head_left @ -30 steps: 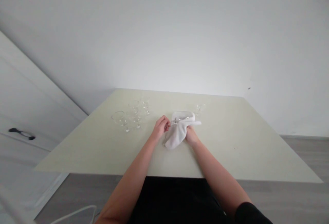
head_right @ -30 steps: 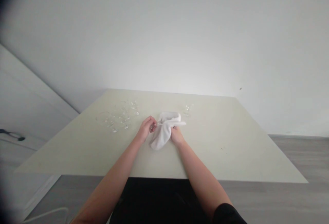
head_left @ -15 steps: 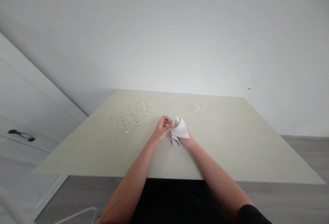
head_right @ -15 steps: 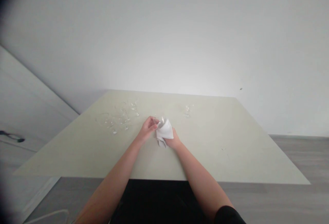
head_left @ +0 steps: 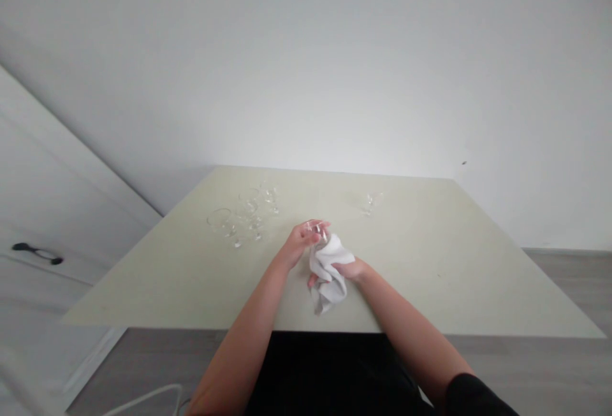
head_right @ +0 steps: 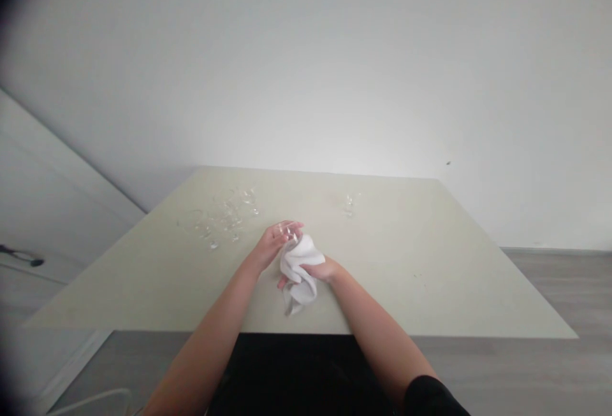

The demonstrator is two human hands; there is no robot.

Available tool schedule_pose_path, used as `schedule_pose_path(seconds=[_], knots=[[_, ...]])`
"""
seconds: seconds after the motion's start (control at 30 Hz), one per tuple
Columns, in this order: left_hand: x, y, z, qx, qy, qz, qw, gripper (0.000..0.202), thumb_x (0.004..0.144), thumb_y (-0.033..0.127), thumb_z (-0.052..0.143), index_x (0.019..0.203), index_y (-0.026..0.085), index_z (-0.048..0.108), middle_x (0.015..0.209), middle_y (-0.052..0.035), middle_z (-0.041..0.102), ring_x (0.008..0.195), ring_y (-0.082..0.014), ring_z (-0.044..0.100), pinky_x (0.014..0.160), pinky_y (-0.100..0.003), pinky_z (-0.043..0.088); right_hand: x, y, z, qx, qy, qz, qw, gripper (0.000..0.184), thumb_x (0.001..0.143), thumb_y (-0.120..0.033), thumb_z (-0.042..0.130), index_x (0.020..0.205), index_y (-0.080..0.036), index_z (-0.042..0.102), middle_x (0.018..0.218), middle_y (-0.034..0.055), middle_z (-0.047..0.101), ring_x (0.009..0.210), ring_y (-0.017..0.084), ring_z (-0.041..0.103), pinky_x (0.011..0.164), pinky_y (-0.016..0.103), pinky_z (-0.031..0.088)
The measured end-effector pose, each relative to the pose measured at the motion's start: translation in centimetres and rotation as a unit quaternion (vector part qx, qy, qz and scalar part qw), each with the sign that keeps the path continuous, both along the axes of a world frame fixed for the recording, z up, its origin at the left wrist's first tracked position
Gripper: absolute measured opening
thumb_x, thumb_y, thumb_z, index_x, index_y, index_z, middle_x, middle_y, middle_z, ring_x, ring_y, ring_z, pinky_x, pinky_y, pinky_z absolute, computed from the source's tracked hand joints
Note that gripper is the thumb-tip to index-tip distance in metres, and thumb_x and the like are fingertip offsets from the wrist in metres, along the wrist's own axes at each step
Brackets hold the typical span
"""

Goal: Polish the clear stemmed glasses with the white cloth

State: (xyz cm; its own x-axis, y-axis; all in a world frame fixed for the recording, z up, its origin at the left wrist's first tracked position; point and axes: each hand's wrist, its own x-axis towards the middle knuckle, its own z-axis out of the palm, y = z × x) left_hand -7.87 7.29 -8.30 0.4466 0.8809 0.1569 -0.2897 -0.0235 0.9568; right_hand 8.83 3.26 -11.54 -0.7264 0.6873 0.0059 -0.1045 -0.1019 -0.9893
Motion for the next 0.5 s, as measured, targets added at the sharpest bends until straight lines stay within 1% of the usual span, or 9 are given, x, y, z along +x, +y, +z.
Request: schedule_pose_path(seconds=[0.07,0.1,0.2,0.27,0.37,0.4,0.43,0.47,0.5], knots=[[0.0,-0.2,0.1,-0.012,-0.042,-0.04,0.998,0.082,0.059,0.066,0.088,0.118,0.013,0.071,0.097,-0.011,0.074,0.085,-0.0223,0.068,0.078,-0.032,0.049,-0.2,-0.2,-0.2,-0.02,0.013,0.04,0.999,0.065,0.072,-0.082,0.064,0.057,-0.02,0.054,0.063,0.0057,0.067,0.06,0.016,0.063,0.059,0.028,0.052],[0.1,-0.2,0.1,-0.017,-0.058,-0.04,0.997,0.082,0.058,0.065,0.089,0.12,0.015,0.07,0.099,-0.0109,0.074,0.086,-0.0222,0.068,0.078,-0.031,0.049,-0.3,-0.2,-0.2,-0.022,0.017,0.032,0.999,0.063,0.074,-0.08,0.065,0.059,-0.019,0.055,0.064,0.0054,0.067,0.061,0.016,0.063,0.059,0.028,0.052],[0.4,-0.2,0.2,-0.016,-0.072,0.021,0.997,0.068,0.057,0.052,0.095,0.11,0.016,0.071,0.096,-0.0066,0.073,0.083,-0.0166,0.065,0.076,-0.025,0.047,-0.6,0.0,-0.4,0.022,0.002,-0.067,0.998,0.053,0.075,-0.072,0.071,0.072,-0.019,0.062,0.069,0.0034,0.069,0.063,0.016,0.062,0.06,0.027,0.052],[0.5,-0.2,0.3,-0.013,-0.07,0.026,0.997,0.065,0.057,0.05,0.096,0.106,0.015,0.073,0.087,-0.0035,0.07,0.074,-0.0127,0.061,0.069,-0.022,0.044,-0.7,-0.1,-0.5,0.055,-0.017,-0.089,0.994,0.051,0.077,-0.069,0.071,0.073,-0.019,0.063,0.071,0.0041,0.069,0.064,0.016,0.061,0.063,0.028,0.053],[0.5,-0.2,0.3,-0.029,-0.087,-0.054,0.994,0.085,0.053,0.065,0.091,0.117,0.013,0.072,0.085,-0.0052,0.069,0.072,-0.0149,0.061,0.067,-0.025,0.045,-0.8,-0.3,-0.6,0.045,-0.033,0.006,0.998,0.06,0.086,-0.075,0.051,0.062,-0.021,0.055,0.064,0.0071,0.068,0.063,0.019,0.064,0.061,0.032,0.055],[0.5,-0.2,0.2,-0.035,-0.096,-0.067,0.993,0.088,0.052,0.067,0.091,0.119,0.013,0.071,0.09,-0.0071,0.071,0.076,-0.017,0.063,0.07,-0.027,0.047,-0.9,-0.3,-0.6,0.062,-0.045,0.009,0.997,0.062,0.09,-0.075,0.042,0.06,-0.021,0.053,0.061,0.0074,0.067,0.061,0.02,0.064,0.059,0.033,0.056],[0.6,-0.1,0.1,-0.039,-0.102,-0.059,0.992,0.087,0.052,0.066,0.091,0.119,0.014,0.07,0.094,-0.0084,0.072,0.079,-0.0181,0.064,0.072,-0.028,0.048,-1.0,-0.2,-0.6,0.096,-0.061,-0.011,0.993,0.063,0.093,-0.073,0.038,0.061,-0.021,0.054,0.06,0.0074,0.067,0.06,0.02,0.065,0.059,0.033,0.056],[0.7,0.0,0.0,-0.04,-0.103,-0.032,0.993,0.082,0.053,0.061,0.093,0.117,0.015,0.071,0.098,-0.0085,0.072,0.081,-0.0179,0.065,0.074,-0.028,0.048,-1.1,0.0,-0.6,0.148,-0.084,-0.059,0.984,0.061,0.095,-0.07,0.037,0.064,-0.021,0.057,0.061,0.007,0.068,0.059,0.019,0.065,0.059,0.032,0.056],[0.7,0.1,0.0,-0.04,-0.099,0.001,0.994,0.075,0.054,0.055,0.095,0.113,0.016,0.072,0.098,-0.0077,0.073,0.081,-0.0167,0.064,0.074,-0.027,0.047,-1.2,0.1,-0.5,0.217,-0.105,-0.134,0.961,0.058,0.095,-0.067,0.039,0.068,-0.02,0.06,0.063,0.0064,0.069,0.06,0.019,0.065,0.061,0.032,0.057]])
